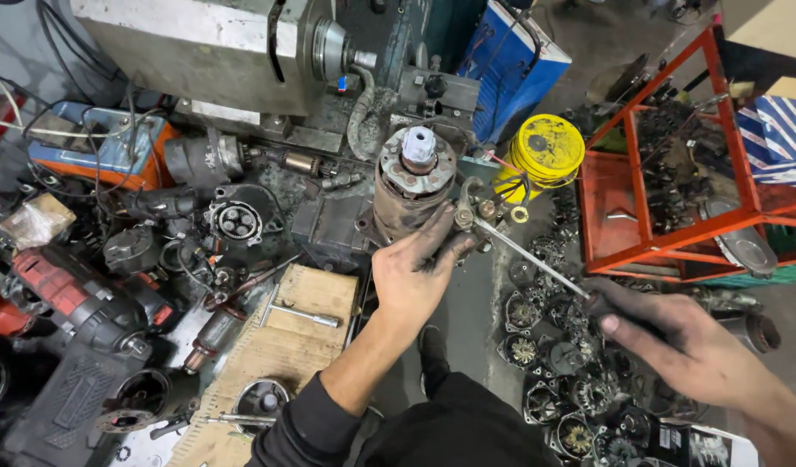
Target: The person uses a screwdriver to loosen and remove a bolt from a cylindrical mechanical component mounted on a workbench. After removing the bolt, the person detaches a small metal piece from the assembly and places it on the table.
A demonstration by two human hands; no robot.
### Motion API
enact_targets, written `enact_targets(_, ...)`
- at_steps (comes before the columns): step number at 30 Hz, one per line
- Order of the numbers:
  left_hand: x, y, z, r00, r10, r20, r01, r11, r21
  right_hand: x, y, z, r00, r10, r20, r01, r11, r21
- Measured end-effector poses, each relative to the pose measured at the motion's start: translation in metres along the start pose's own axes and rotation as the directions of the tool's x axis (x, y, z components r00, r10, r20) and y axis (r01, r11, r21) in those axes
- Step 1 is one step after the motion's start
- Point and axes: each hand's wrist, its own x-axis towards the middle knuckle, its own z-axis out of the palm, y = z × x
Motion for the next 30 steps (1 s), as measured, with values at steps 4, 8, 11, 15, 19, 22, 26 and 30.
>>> enact_targets(4, 0.0, 0.001, 0.001, 1.0, 0.007, -0.016, -0.007, 1.0, -0.013, -0.001, 0.0, 0.005, 0.962, -0.253, -0.101, 0.222, 0.944, -0.245)
enact_targets(8, -0.002, 0.0, 0.003, 1.0, 0.009, -0.014, -0.009, 0.999, 0.035, 0.001, 0.012, 0.015, 0.936, -0.336, -0.101, 0.279, 0.887, -0.367)
enact_targets(11, -0.002, 0.002, 0.002, 1.0, 0.011, -0.008, -0.011, 0.999, 0.033, 0.004, 0.002, 0.01, 0.974, -0.224, -0.031, 0.223, 0.974, -0.034)
enact_targets(15, -0.003, 0.0, 0.004, 1.0, 0.019, -0.024, -0.018, 0.999, 0.033, 0.008, 0.005, 0.001, 0.998, 0.021, 0.063, -0.027, 0.995, 0.094)
enact_targets(19, 0.0, 0.005, 0.0, 1.0, -0.004, -0.014, 0.005, 0.999, 0.044, 0.011, 0.002, -0.005, 0.998, 0.016, 0.06, -0.019, 0.999, 0.041)
enact_targets(22, 0.005, 0.009, -0.01, 0.999, -0.036, 0.004, 0.036, 0.999, 0.019, 0.005, 0.001, -0.003, 0.987, -0.158, 0.011, 0.158, 0.986, -0.043)
enact_targets(26, 0.008, 0.012, -0.019, 1.0, -0.02, 0.005, 0.02, 1.0, -0.002, -0.001, 0.004, 0.007, 0.974, -0.224, -0.019, 0.221, 0.97, -0.1)
enact_targets(30, 0.011, 0.013, -0.018, 0.999, -0.03, 0.042, 0.031, 0.999, -0.021, -0.003, -0.011, 0.01, 0.961, -0.266, -0.078, 0.256, 0.96, -0.112)
